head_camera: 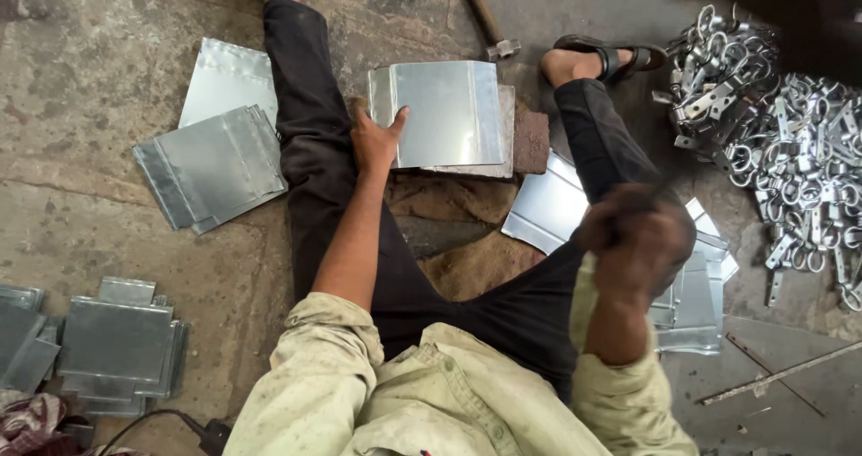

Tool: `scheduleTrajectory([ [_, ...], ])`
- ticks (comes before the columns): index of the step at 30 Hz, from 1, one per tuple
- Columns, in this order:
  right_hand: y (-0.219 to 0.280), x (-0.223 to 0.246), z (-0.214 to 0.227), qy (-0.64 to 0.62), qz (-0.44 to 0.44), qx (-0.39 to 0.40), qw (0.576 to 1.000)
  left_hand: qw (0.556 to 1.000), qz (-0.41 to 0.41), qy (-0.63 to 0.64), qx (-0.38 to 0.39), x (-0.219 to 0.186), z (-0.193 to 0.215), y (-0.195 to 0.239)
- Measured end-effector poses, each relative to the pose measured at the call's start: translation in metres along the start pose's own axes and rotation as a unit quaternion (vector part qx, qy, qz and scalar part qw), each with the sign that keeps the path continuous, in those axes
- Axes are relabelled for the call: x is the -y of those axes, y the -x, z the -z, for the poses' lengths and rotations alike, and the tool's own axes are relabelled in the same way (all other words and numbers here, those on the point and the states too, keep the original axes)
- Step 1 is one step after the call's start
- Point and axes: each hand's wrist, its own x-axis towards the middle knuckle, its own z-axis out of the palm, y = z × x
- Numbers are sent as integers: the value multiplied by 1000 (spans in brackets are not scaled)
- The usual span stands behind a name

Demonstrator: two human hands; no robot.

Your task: The person uses a hammer to flatten and shape metal sheets against a metal block while sitting on the floor.

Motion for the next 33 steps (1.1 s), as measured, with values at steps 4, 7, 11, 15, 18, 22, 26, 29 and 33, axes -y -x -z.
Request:
scheduleTrajectory([
  [4, -11, -21, -6, -158, 172, -78, 969, 999, -1, -27, -18, -1, 1, 7],
  [7, 9, -109, -17, -18, 56, -72, 996, 999, 22, -44, 3, -1, 3, 10],
  [11, 44, -175, -26, 278, -161, 61, 945, 999, 23, -49, 7, -9, 9, 12],
  [15, 9, -112, -8, 206, -344, 32, 916, 996, -69, -44, -26, -15, 15, 9],
  [18, -26, -27, 10, 490, 229, 59, 839, 998, -6, -58, 12, -11, 8, 15],
  [22, -29, 12, 0, -161, 156, -37, 974, 998, 25, -46, 32, -3, 3, 20],
  [26, -14, -101, -12, -16, 83, -67, 994, 997, 40, -39, 49, -5, 6, 23],
  [29, 32, -176, -16, 278, -100, 51, 954, 994, 62, -56, 66, -10, 8, 22],
  [33, 18, -165, -5, 231, -300, 72, 923, 997, -67, -7, -43, -5, 2, 15],
])
